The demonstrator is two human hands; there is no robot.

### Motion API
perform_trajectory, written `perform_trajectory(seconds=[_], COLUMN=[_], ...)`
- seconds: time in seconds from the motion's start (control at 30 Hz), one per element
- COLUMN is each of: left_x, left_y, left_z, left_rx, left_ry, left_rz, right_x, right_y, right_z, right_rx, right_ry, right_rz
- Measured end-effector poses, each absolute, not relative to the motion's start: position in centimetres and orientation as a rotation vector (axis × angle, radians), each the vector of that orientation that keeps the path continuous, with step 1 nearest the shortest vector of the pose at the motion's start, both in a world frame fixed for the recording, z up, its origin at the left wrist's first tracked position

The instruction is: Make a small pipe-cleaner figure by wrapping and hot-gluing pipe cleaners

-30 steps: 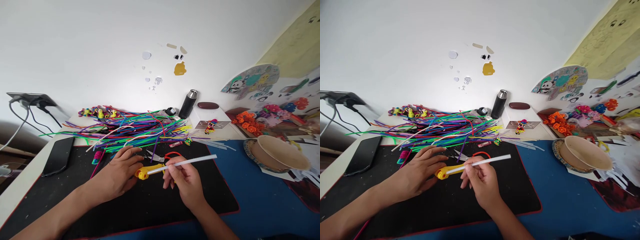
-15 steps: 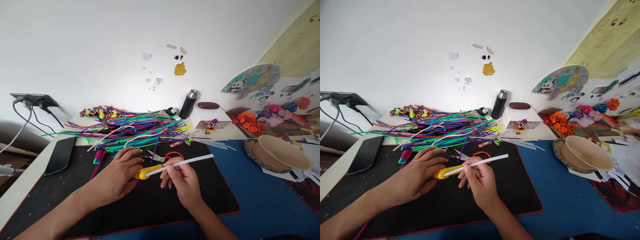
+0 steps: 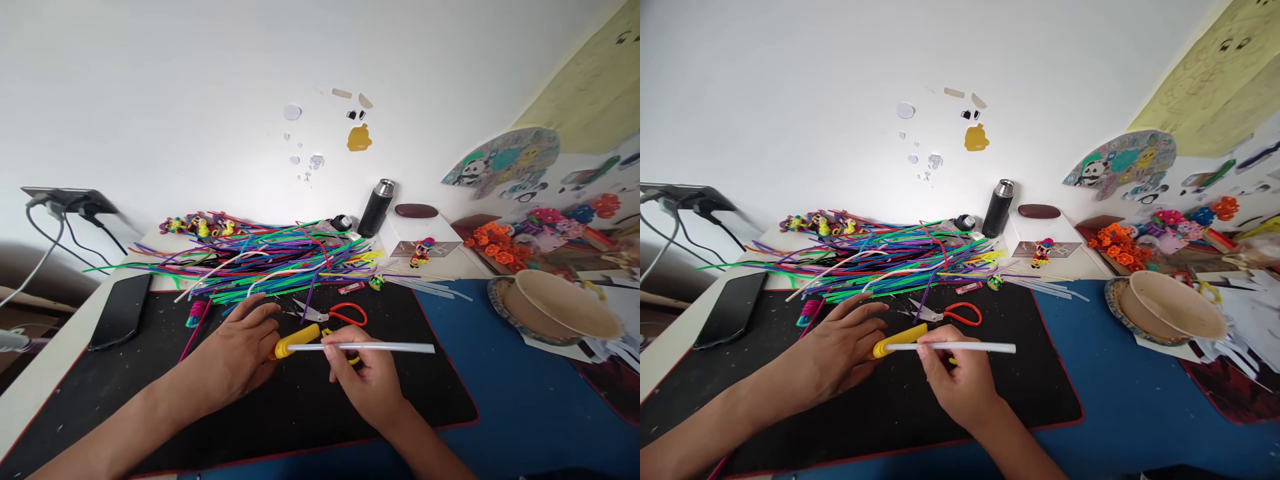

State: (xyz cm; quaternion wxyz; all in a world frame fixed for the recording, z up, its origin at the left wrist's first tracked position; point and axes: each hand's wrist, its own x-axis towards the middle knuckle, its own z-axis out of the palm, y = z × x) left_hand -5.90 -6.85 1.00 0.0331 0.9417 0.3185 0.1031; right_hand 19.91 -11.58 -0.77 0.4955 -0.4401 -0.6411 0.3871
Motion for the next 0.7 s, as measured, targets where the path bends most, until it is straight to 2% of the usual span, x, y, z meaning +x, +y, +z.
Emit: perform_trajectory(seconds=[0.7], left_x=[-5.4], left_y=[-7.7], left_z=[-0.1], left_rx=[3.041], left_ry=[0.782], left_rz=[0.206], right_x=[18.6], right_y=[-12.5], right_z=[-1.6], right_rx=[-1.136], right_ry=[-1.535], right_rz=[1.163])
